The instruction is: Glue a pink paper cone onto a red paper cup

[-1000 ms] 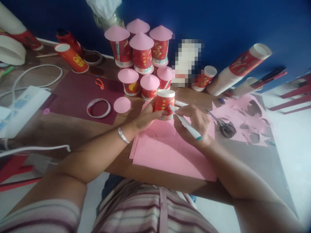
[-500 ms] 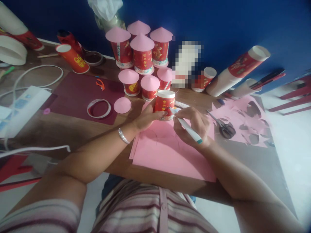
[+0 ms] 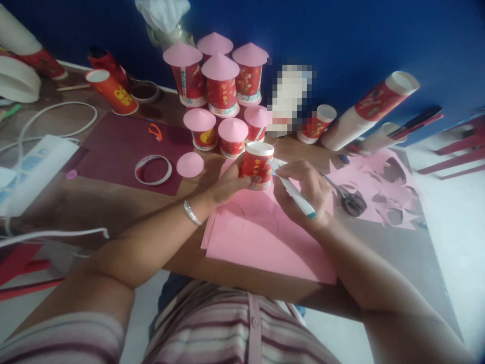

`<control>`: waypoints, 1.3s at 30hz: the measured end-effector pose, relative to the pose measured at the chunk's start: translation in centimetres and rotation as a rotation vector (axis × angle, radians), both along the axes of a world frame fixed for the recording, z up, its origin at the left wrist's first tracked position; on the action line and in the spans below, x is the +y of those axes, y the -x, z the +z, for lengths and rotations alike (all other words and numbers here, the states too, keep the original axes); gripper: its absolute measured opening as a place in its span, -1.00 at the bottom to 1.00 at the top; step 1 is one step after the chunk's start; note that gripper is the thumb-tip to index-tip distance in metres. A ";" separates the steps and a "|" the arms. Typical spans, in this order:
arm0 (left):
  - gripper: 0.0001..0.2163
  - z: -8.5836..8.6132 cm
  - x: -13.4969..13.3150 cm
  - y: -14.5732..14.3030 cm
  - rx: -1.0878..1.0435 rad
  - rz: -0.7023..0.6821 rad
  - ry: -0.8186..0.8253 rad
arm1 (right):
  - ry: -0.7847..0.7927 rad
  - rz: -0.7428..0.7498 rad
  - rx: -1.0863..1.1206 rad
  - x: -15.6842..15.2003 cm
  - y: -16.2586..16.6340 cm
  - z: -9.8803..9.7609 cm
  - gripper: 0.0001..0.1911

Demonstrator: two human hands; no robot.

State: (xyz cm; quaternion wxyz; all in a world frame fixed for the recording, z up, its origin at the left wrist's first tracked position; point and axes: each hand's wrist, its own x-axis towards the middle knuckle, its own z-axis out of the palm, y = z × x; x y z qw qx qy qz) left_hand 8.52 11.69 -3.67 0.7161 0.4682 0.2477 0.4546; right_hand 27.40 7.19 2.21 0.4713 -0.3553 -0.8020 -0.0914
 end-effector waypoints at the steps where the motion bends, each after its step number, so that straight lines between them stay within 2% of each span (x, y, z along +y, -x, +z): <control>1: -0.52 0.0 0.0 0.0 0.012 0.001 -0.005 | -0.006 -0.005 -0.005 0.0 0.0 0.0 -0.81; 5: -0.47 0.0 0.1 0.0 0.045 0.015 -0.005 | -0.032 -0.011 -0.027 0.1 0.3 0.1 -0.82; 20: -0.54 0.0 0.1 -0.1 0.042 0.038 0.028 | -0.022 0.067 -0.032 -0.2 0.6 -0.2 -0.85; 39: -0.46 0.1 0.1 0.0 0.044 0.021 -0.002 | -0.081 0.053 0.024 0.0 0.5 -0.1 -0.74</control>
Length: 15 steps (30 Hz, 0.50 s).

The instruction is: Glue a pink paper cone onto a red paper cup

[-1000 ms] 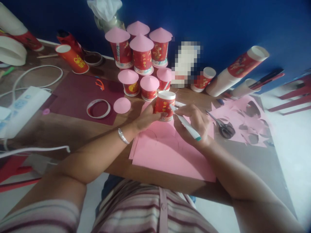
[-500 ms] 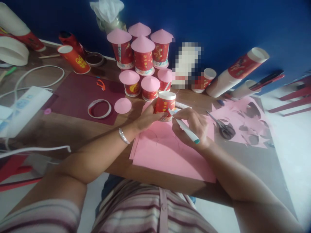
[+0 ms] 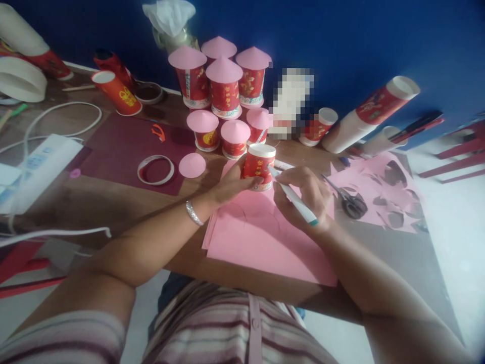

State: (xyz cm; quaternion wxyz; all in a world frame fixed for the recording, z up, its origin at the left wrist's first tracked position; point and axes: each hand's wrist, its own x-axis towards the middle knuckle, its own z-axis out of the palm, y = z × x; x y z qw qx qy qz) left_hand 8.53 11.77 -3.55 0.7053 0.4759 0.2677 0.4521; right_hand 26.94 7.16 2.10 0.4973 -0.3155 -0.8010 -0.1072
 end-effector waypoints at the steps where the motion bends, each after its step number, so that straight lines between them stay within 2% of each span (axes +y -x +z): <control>1: -0.46 0.0 0.0 0.0 0.004 -0.004 -0.004 | 0.009 -0.001 -0.002 0.0 0.0 0.0 -0.74; 9: -0.50 0.5 -0.2 0.0 0.024 -0.046 -0.008 | 0.069 -0.041 -0.033 -0.1 -0.1 0.3 -0.78; 15: -0.41 0.5 -0.2 -0.1 0.046 -0.039 -0.013 | 0.051 -0.041 -0.049 -0.1 0.0 0.2 -0.77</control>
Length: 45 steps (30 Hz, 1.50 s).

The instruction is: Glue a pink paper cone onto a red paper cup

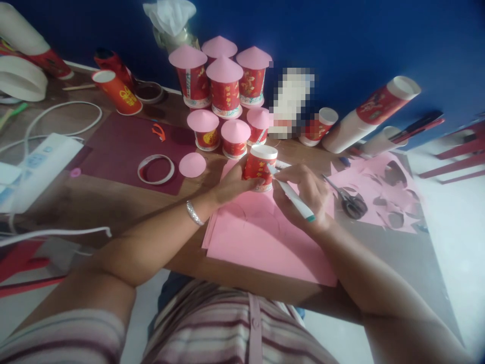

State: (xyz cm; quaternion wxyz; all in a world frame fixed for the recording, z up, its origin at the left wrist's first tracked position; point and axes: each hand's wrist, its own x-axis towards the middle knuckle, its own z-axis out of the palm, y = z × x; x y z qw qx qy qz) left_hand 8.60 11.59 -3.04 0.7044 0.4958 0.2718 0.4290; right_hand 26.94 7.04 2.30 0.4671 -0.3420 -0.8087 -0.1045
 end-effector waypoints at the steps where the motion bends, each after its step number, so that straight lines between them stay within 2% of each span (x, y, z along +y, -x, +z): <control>1: -0.39 0.0 0.0 0.0 0.004 0.008 0.004 | -0.002 0.006 -0.001 0.0 0.0 0.0 -0.78; 6: -0.39 0.2 0.0 0.0 0.003 0.019 -0.004 | 0.027 0.052 -0.017 -0.2 0.2 0.0 -0.78; 14: -0.38 -0.5 0.1 0.0 0.016 0.036 -0.017 | 0.043 0.040 -0.033 -0.4 0.2 -0.1 -0.82; 21: -0.35 -0.2 0.1 -0.1 0.024 0.029 -0.002 | 0.045 0.051 -0.039 -0.4 0.2 -0.2 -0.84; 27: -0.25 -0.2 0.1 0.0 0.044 0.024 -0.028 | 0.024 0.028 -0.057 -0.6 0.1 0.2 -0.82; 33: -0.35 0.5 -0.1 0.0 0.120 0.051 -0.068 | 0.033 0.001 -0.051 -0.6 -0.2 0.6 -0.78; 37: -0.38 0.8 -0.3 -0.3 0.091 0.055 -0.083 | 0.033 0.007 -0.043 -0.4 -0.3 0.4 -0.78; 45: -0.39 0.4 -0.3 -0.2 0.150 0.077 -0.108 | 0.045 0.021 -0.053 -0.2 -0.2 0.4 -0.78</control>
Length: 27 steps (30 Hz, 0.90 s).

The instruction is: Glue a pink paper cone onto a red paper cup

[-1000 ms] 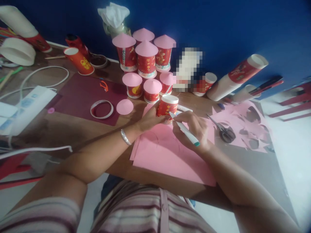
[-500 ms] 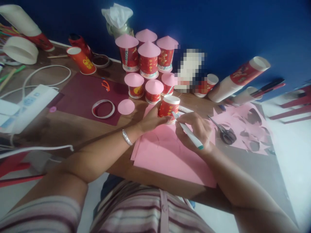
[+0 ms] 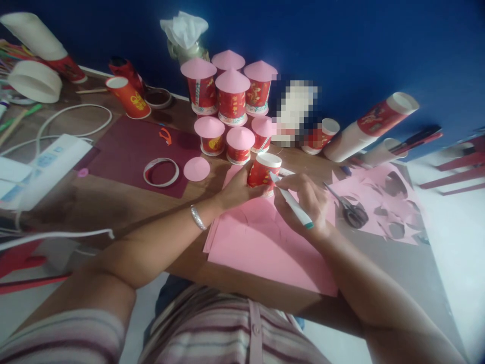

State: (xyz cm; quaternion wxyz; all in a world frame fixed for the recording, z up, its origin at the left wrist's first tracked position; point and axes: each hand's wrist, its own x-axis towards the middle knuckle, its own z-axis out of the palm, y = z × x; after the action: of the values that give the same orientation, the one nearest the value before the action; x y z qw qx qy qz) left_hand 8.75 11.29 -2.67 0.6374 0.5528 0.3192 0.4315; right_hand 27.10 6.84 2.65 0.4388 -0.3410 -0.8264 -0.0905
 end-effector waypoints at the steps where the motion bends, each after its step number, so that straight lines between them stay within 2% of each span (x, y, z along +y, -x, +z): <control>1: -0.38 -0.1 0.0 0.0 0.008 0.000 -0.001 | 0.001 0.009 0.003 0.0 0.0 -0.1 -0.78; 15: -0.26 -0.5 0.5 0.0 -0.004 0.007 -0.023 | 0.008 0.041 -0.025 0.0 0.0 -1.2 -0.86; 22: -0.30 -0.9 0.5 0.2 0.025 0.006 -0.081 | 0.008 0.020 -0.006 -0.5 -0.1 -0.3 -0.77; 27: -0.38 -0.4 0.2 0.2 0.053 0.013 -0.093 | -0.007 0.002 -0.001 -0.4 0.0 0.1 -0.79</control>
State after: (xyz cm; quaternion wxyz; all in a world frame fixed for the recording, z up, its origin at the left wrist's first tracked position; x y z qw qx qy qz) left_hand 8.59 11.51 -3.09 0.5995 0.5909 0.3193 0.4353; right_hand 27.06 6.41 2.76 0.4399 -0.3385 -0.8266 -0.0931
